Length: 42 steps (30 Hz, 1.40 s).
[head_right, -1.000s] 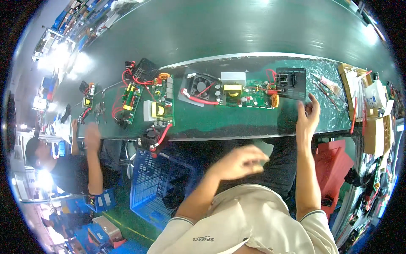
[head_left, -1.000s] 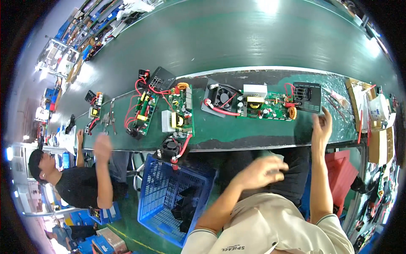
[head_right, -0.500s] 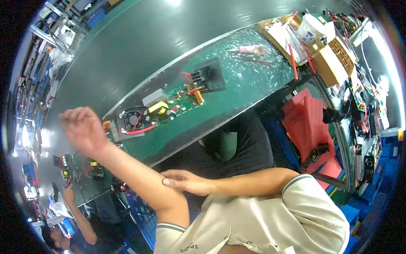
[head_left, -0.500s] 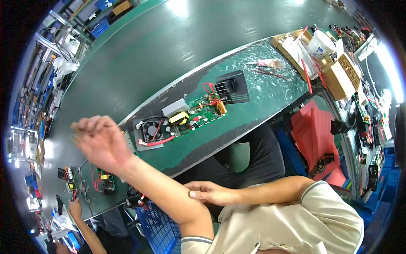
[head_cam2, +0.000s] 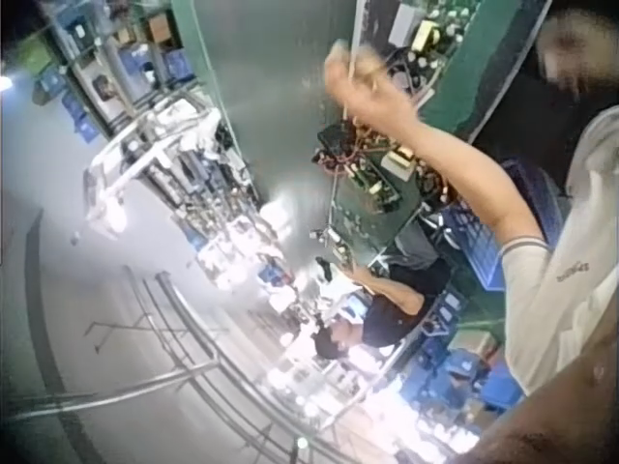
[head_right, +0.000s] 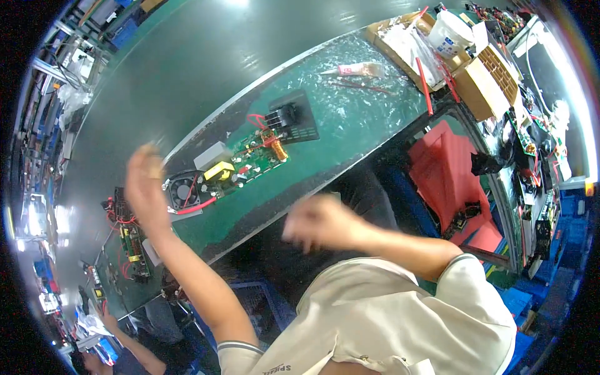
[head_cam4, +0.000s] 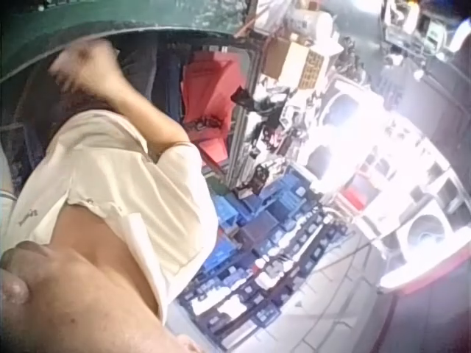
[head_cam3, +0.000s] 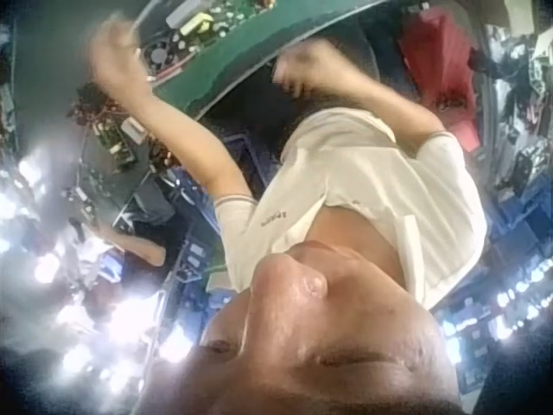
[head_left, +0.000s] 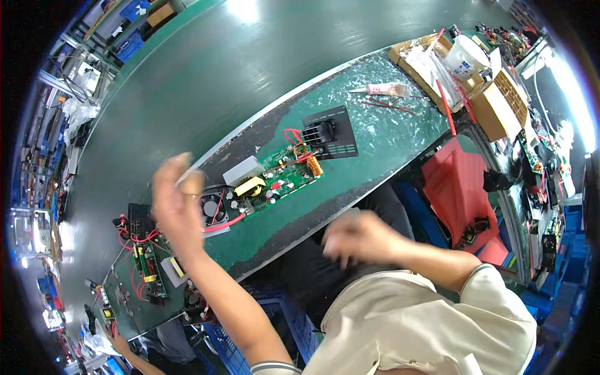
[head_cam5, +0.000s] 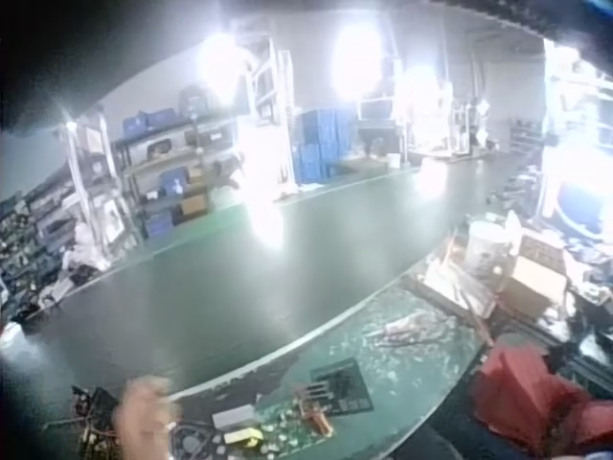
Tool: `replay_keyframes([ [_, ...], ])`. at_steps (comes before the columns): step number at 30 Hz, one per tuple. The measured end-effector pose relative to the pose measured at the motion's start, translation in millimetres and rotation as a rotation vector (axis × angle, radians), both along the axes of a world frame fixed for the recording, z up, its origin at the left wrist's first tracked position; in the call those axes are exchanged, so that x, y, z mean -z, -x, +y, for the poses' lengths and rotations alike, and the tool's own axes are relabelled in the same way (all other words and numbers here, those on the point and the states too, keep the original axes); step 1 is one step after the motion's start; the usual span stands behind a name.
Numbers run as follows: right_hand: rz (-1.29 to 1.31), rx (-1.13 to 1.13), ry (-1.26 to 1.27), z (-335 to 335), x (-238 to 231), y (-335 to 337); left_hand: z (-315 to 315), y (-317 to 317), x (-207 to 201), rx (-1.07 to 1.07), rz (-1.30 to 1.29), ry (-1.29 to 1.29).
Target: Assembling electronic components including fans and heat sinks onto circuit boards and applying adhesive sealant.
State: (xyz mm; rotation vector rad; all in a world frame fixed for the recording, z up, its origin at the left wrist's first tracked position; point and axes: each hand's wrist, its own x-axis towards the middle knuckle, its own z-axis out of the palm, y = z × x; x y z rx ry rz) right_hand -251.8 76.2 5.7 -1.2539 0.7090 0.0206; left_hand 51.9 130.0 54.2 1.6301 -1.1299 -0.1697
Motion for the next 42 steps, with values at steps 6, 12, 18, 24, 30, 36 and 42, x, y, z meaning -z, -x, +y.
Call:
replay_keyframes([
  [6, -0.193, 0.582, 0.408, -95.2, 34.7, -4.9, -16.6, 60.7, 30.0, 0.163, -0.628, -0.662],
  [12, -0.14, 0.45, 0.811, -141.0, -1.6, -47.4, -19.7, 58.6, 48.1, 0.189, -0.562, -0.539],
  [18, -0.294, 0.48, 1.161, -177.2, -3.6, -108.9, -22.8, 62.6, 49.6, 0.164, -0.575, -0.538],
  [24, -0.418, 0.448, 1.133, -218.3, 27.1, -138.9, -25.0, 63.5, 50.7, 0.163, -0.583, -0.524],
  [30, -0.071, 0.481, 0.767, -198.2, 36.3, -91.0, -25.9, 68.0, 59.2, 0.123, -0.554, -0.5],
  [36, -0.085, 0.366, 0.767, -138.1, 46.5, -35.9, -24.5, 80.5, 63.5, -0.005, -0.686, -0.55],
  [42, -0.262, 0.03, 1.202, -119.2, 49.5, -48.4, -31.6, 81.2, 76.5, -0.079, -0.827, -0.37],
])
